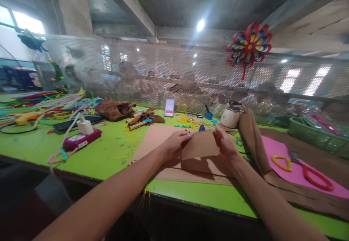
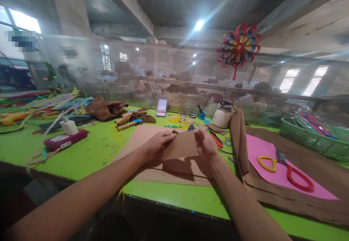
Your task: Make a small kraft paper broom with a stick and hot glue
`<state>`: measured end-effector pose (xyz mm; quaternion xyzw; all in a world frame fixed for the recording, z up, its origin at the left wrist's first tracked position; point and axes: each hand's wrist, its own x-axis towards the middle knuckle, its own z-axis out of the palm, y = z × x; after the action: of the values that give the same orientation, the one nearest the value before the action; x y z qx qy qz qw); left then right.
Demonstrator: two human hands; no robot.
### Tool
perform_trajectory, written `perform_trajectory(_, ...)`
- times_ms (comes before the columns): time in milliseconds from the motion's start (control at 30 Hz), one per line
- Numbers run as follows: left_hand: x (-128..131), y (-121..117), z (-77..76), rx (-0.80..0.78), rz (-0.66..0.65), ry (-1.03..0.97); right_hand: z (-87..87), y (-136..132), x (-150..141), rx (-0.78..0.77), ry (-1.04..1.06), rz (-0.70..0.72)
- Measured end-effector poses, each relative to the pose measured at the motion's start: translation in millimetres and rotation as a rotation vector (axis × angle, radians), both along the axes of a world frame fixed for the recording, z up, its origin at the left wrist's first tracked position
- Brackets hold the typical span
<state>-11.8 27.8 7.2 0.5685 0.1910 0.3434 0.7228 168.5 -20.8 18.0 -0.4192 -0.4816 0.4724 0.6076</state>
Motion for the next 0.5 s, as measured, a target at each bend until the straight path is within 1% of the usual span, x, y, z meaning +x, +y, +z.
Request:
perform_trajectory(67, -1.2, -2.7, 0.7, -0.05, -0.054, 0.003, 2.8, -4.7, -2.1, 0.009, 0.04, 0.099)
perform_trajectory(167, -2.7, -8.3, 2.6, -0.083, -0.096, 0.029, 4.4, -13.0, -6.4, 0.045, -0.082, 0.28)
perform_trajectory(233, -2.2, -11.5, 3.6, -0.058, -0.131, 0.072, 4.5, -16.4, -8.7, 0.093, -0.175, 0.342)
perform_trajectory(300, 0.1, -13.0, 3.5, -0.008, -0.176, 0.116, 4.4, -16.7, -9.7, 0.139, -0.242, 0.367)
perform_trajectory(367, 3.2, -12.2, 2.7, 0.012, -0.209, 0.128, 4.1, -14.5, -8.7, 0.163, -0.268, 0.368)
perform_trajectory(433, 4.8, -9.3, 2.0, 0.0, -0.167, 0.078, 3.2, -11.3, -5.9, 0.169, -0.239, 0.307)
perform_trajectory(500, 3.5, -5.2, 2.8, 0.023, -0.075, 0.043, 1.9, -8.8, -2.8, 0.158, -0.225, 0.221)
